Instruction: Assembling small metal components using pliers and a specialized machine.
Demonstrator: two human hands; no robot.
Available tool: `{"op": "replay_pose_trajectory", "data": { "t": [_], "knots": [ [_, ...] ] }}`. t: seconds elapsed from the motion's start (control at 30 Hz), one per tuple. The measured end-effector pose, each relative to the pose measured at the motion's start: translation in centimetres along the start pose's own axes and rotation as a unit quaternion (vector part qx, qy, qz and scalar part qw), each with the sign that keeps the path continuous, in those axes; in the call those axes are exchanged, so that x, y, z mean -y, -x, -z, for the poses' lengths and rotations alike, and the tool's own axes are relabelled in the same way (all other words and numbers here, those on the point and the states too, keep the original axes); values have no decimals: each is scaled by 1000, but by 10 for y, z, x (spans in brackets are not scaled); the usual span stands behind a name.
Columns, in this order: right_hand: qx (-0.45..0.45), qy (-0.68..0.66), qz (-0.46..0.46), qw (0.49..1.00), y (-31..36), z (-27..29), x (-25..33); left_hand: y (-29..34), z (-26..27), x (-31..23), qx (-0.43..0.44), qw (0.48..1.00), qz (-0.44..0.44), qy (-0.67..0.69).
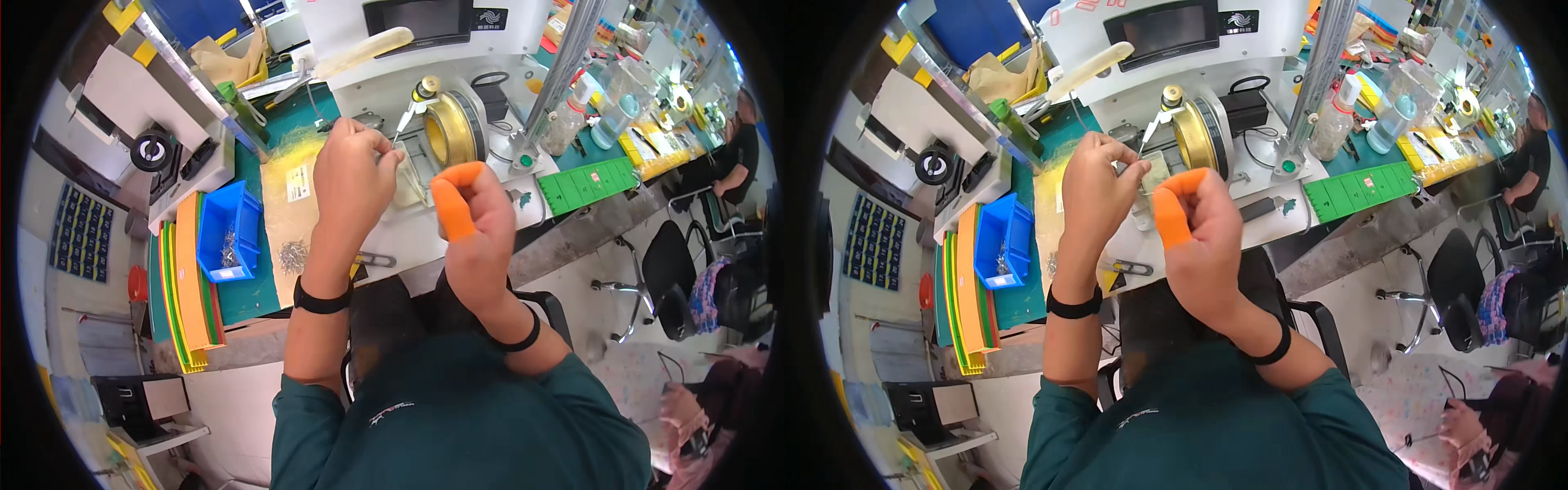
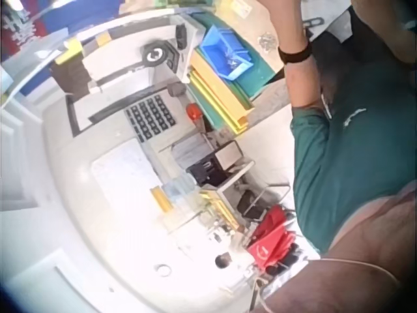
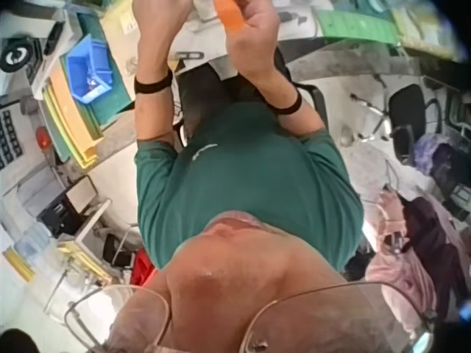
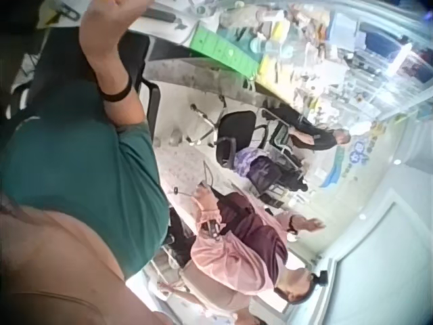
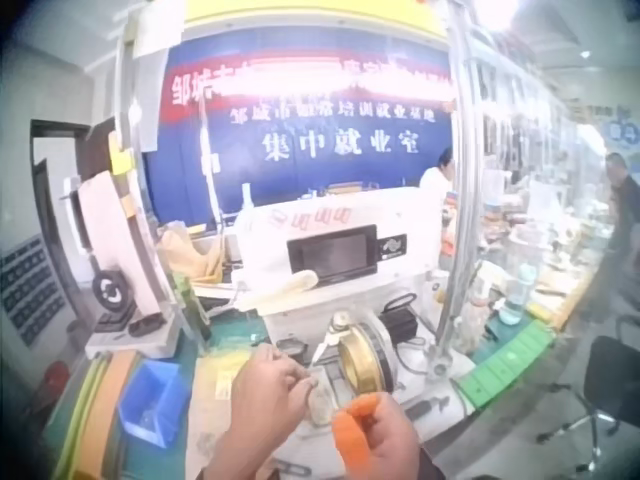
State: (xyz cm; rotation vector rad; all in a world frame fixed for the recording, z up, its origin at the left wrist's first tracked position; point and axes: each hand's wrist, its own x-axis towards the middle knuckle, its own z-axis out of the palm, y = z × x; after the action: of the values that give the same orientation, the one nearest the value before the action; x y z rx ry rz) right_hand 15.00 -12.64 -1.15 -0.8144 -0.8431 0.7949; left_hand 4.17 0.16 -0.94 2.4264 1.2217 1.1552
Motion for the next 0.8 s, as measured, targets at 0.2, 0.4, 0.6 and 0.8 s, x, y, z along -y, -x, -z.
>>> {"op": "replay_pose_trajectory", "data": {
  "t": [0.2,0.4,0.6,0.8],
  "knots": [
    [0,50,-77,996,-33,-6,-40,-8,8,8,23,986,126,109],
    [-27,139,-71,987,-59,-5,-83,-12,2,39,-26,995,99,-4],
    [-39,140,-98,984,-63,-6,-89,3,4,30,-68,968,152,187],
    [-38,203,-88,974,-68,-8,-90,11,-2,33,-36,977,37,206]
  ]
}}
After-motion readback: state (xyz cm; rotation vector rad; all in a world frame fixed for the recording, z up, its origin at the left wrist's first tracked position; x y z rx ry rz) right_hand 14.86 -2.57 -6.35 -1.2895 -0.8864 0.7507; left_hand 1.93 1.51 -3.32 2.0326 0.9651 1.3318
